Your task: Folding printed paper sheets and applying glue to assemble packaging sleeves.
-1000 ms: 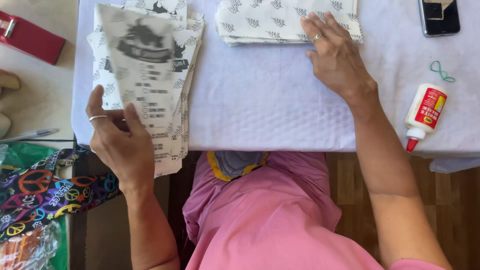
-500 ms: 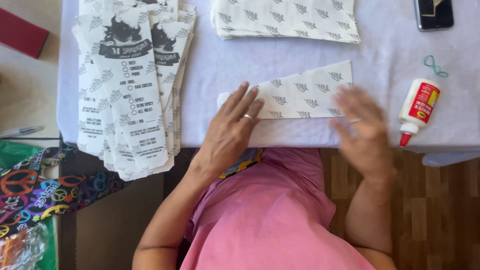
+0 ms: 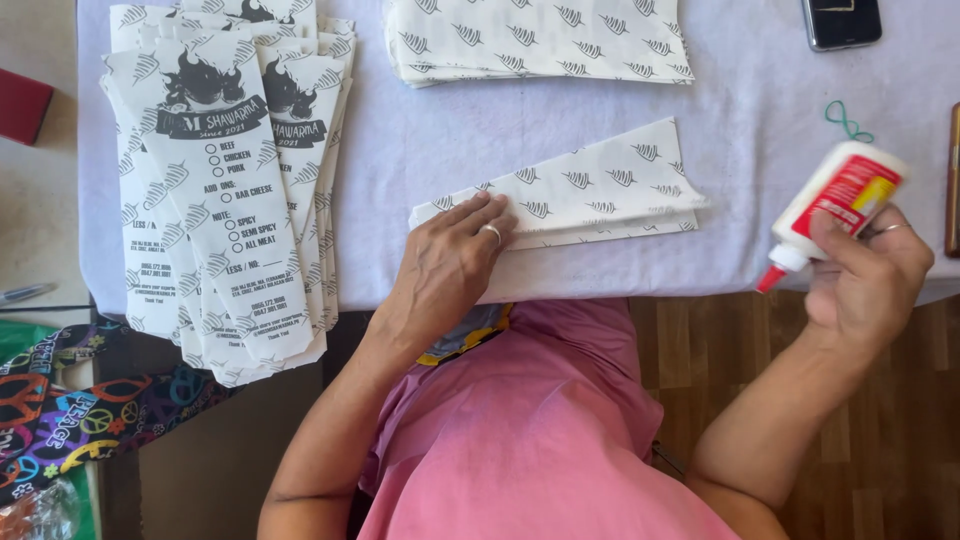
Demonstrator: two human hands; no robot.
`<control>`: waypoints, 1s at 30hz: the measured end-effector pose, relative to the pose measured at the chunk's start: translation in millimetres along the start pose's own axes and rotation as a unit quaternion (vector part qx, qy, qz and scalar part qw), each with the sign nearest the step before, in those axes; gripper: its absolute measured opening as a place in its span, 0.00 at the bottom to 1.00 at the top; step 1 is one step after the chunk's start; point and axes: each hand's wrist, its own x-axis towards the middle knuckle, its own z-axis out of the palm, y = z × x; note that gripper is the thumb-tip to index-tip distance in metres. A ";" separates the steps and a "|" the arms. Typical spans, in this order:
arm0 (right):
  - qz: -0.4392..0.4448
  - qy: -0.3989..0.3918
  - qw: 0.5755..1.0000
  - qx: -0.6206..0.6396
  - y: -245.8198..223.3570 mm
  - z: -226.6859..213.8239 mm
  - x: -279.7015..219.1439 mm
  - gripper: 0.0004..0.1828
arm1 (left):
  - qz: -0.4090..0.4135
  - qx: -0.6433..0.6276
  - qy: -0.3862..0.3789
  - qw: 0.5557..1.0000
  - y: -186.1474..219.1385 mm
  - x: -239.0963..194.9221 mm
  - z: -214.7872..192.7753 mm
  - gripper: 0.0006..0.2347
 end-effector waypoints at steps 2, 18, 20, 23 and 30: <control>-0.022 -0.021 0.997 0.078 -5.8 19.2 -22.6 0.17 | -0.013 0.000 -0.017 1.000 -0.5 6.7 -7.4 0.04; -0.186 -0.101 0.975 0.064 57.7 86.3 -67.4 0.30 | -0.138 -0.015 -0.108 0.984 -1.8 35.0 -35.1 0.05; -0.181 -0.084 0.979 0.046 40.6 71.1 -59.1 0.26 | -0.121 -0.002 -0.106 0.987 -11.0 27.9 -24.9 0.07; -0.196 -0.047 0.979 0.036 30.4 40.9 -40.4 0.23 | -0.108 0.014 -0.109 0.988 -15.8 25.9 -20.7 0.09; -0.196 -0.016 0.978 0.069 28.8 -4.6 -23.3 0.24 | -0.121 0.002 -0.126 0.985 -16.4 30.7 -26.6 0.11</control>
